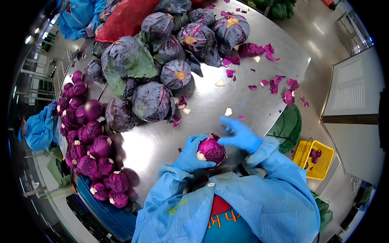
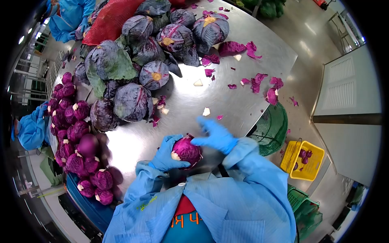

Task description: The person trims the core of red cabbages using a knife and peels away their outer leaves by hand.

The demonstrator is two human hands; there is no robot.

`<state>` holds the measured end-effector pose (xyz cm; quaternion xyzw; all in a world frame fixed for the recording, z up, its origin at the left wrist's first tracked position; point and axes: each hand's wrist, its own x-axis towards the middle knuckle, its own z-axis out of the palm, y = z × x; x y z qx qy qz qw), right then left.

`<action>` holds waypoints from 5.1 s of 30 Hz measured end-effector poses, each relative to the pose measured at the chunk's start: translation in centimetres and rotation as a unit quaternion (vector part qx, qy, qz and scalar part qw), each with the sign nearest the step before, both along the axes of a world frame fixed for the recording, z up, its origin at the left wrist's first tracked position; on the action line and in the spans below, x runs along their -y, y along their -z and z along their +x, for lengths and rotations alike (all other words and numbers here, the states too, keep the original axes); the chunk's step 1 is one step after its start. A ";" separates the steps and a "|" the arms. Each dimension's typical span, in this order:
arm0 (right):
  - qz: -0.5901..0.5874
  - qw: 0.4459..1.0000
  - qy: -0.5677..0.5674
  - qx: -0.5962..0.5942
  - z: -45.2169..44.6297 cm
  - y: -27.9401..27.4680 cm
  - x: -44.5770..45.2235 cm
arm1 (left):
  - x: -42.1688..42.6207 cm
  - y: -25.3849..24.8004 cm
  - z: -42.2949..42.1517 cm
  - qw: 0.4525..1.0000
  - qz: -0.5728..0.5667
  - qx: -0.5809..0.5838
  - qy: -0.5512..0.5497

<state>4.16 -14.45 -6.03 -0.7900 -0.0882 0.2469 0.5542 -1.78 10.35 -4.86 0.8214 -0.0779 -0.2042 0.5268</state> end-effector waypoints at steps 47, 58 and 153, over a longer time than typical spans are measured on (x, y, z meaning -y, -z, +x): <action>-0.144 0.957 0.111 0.224 -7.7 2.0 -2.8 | 3.7 -3.0 -5.1 0.956 0.219 0.049 -0.189; -0.032 0.989 0.139 0.025 -2.5 2.1 1.4 | 1.8 -0.3 -5.0 0.969 0.122 0.106 -0.189; -0.173 0.799 -0.439 0.374 3.9 -2.4 -1.5 | -0.5 2.2 5.8 0.987 -0.003 -0.145 -0.063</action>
